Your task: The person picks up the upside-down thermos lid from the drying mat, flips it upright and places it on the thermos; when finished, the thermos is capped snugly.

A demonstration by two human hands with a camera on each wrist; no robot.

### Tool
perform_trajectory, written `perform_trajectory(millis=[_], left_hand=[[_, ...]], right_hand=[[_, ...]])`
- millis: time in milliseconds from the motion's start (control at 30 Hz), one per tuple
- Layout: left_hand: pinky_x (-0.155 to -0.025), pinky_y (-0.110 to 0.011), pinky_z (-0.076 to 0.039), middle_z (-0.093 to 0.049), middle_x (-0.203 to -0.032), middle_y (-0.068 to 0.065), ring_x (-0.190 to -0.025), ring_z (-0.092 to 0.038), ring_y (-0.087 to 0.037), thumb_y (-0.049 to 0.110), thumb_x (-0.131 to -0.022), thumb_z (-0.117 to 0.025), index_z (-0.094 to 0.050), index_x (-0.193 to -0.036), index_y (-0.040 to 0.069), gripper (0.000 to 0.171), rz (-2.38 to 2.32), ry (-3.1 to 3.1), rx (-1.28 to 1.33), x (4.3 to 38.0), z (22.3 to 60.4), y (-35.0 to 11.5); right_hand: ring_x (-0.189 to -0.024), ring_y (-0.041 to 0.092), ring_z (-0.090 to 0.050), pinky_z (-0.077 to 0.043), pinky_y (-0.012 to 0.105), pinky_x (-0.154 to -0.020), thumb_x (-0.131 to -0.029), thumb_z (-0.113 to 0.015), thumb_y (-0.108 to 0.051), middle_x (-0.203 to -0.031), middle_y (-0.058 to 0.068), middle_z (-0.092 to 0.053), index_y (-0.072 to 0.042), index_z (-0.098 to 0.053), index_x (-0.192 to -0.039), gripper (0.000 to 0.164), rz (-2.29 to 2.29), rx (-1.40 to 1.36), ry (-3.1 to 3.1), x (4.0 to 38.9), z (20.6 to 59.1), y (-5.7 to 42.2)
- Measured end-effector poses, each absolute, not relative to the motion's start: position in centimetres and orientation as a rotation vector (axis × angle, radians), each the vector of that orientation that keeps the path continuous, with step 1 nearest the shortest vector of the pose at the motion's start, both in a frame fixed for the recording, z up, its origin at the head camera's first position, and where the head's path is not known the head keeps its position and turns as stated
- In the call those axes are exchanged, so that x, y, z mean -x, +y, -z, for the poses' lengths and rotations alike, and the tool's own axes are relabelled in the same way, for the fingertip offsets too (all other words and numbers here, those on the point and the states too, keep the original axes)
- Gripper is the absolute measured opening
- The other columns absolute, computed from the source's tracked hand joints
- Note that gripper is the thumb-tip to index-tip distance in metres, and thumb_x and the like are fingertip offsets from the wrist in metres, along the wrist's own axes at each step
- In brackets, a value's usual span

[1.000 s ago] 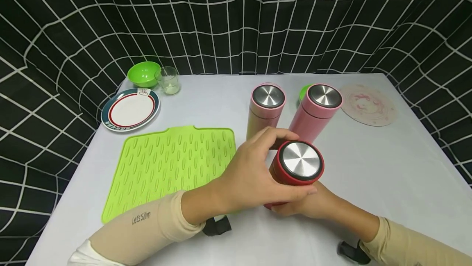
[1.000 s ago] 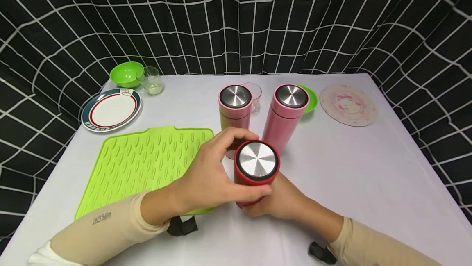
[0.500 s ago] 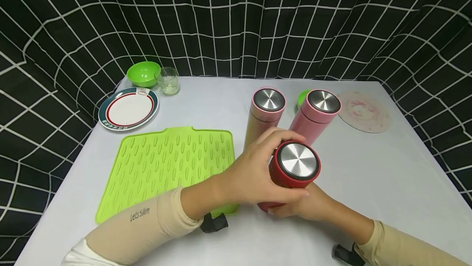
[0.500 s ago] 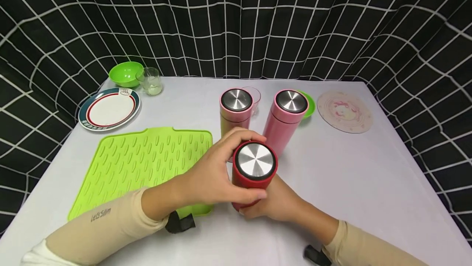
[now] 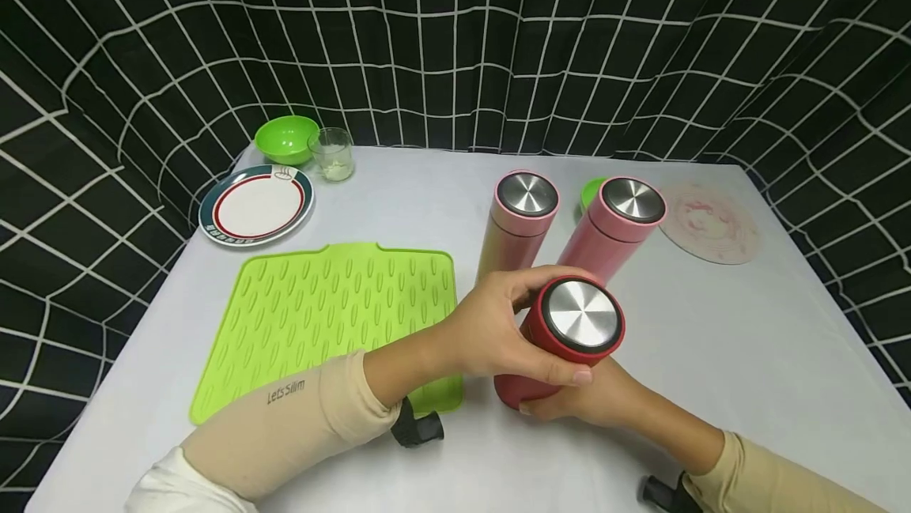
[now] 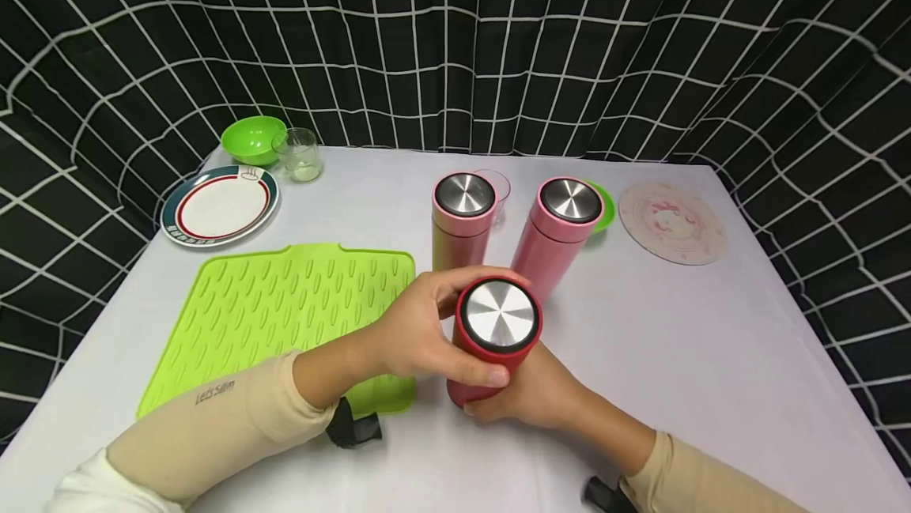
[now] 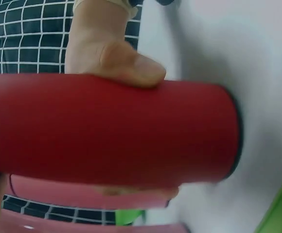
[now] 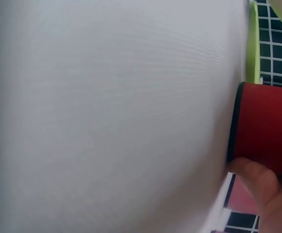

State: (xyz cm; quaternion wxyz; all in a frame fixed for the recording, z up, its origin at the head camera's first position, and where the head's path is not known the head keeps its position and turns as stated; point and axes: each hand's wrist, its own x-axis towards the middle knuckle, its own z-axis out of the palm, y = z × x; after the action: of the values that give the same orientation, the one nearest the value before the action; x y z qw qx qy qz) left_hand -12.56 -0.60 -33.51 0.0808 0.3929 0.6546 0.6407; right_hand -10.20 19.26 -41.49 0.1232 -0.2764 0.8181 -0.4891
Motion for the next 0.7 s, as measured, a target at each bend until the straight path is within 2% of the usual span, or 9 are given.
perform_trajectory(millis=[133, 300, 367, 467, 600, 700], left_hand=[[-0.097, -0.025, -0.045, -0.063, -0.114, 0.012, -0.111, -0.057, -0.003, 0.018, -0.07, -0.089, -0.051, -0.137, 0.019, 0.077, -1.761, 1.983, -1.137, 12.3, 32.9, -0.8], [-0.102, -0.023, -0.04, -0.05, -0.136, 0.014, -0.121, -0.05, 0.002, 0.035, -0.075, -0.086, -0.035, -0.149, 0.025, 0.09, -1.508, 2.179, -1.1, 11.6, 32.6, -3.1], [-0.101, -0.023, -0.041, -0.049, -0.138, 0.015, -0.119, -0.05, 0.002, 0.036, -0.079, -0.083, -0.038, -0.147, 0.025, 0.083, -1.389, 2.264, -1.095, 11.4, 32.7, -4.6], [-0.099, -0.027, -0.043, -0.053, -0.134, 0.014, -0.114, -0.054, 0.001, 0.029, -0.081, -0.081, -0.048, -0.142, 0.022, 0.07, -1.242, 2.332, -1.079, 11.3, 33.1, -7.0], [-0.096, -0.031, -0.046, -0.057, -0.127, 0.017, -0.112, -0.056, -0.003, 0.026, -0.083, -0.079, -0.055, -0.137, 0.021, 0.058, -1.025, 2.37, -1.044, 11.4, 33.5, -9.5], [-0.093, -0.031, -0.047, -0.059, -0.118, 0.019, -0.11, -0.056, -0.005, 0.021, -0.087, -0.073, -0.061, -0.128, 0.023, 0.043, -0.934, 2.381, -1.053, 11.4, 34.1, -10.6]], right_hand=[[-0.092, 0.015, -0.062, -0.051, 0.03, -0.08, -0.068, -0.091, -0.021, -0.104, -0.008, -0.065, -0.022, -0.059, -0.112, 0.054, 1.422, 0.83, 2.383, 9.8, 41.4, 19.8], [-0.099, 0.015, -0.064, -0.051, 0.026, -0.084, -0.071, -0.089, -0.012, -0.113, -0.002, -0.067, -0.015, -0.062, -0.121, 0.057, 1.455, 0.9, 2.392, 9.4, 41.2, 22.8], [-0.104, 0.017, -0.062, -0.05, 0.024, -0.086, -0.07, -0.088, -0.004, -0.118, 0.004, -0.066, -0.01, -0.061, -0.125, 0.062, 1.515, 0.876, 2.373, 9.5, 41.2, 24.8], [-0.106, 0.015, -0.062, -0.05, 0.022, -0.085, -0.07, -0.086, 0.003, -0.119, 0.01, -0.065, -0.004, -0.06, -0.126, 0.062, 1.553, 0.773, 2.409, 10.1, 41.0, 27.9], [-0.104, 0.013, -0.061, -0.053, 0.024, -0.08, -0.073, -0.083, 0.003, -0.119, 0.006, -0.066, -0.002, -0.057, -0.128, 0.061, 1.494, 0.543, 2.513, 11.8, 40.6, 31.1], [-0.104, 0.011, -0.059, -0.053, 0.025, -0.078, -0.078, -0.081, 0.0, -0.12, -0.001, -0.064, -0.003, -0.052, -0.132, 0.062, 1.43, 0.426, 2.573, 13.3, 40.7, 32.7]])
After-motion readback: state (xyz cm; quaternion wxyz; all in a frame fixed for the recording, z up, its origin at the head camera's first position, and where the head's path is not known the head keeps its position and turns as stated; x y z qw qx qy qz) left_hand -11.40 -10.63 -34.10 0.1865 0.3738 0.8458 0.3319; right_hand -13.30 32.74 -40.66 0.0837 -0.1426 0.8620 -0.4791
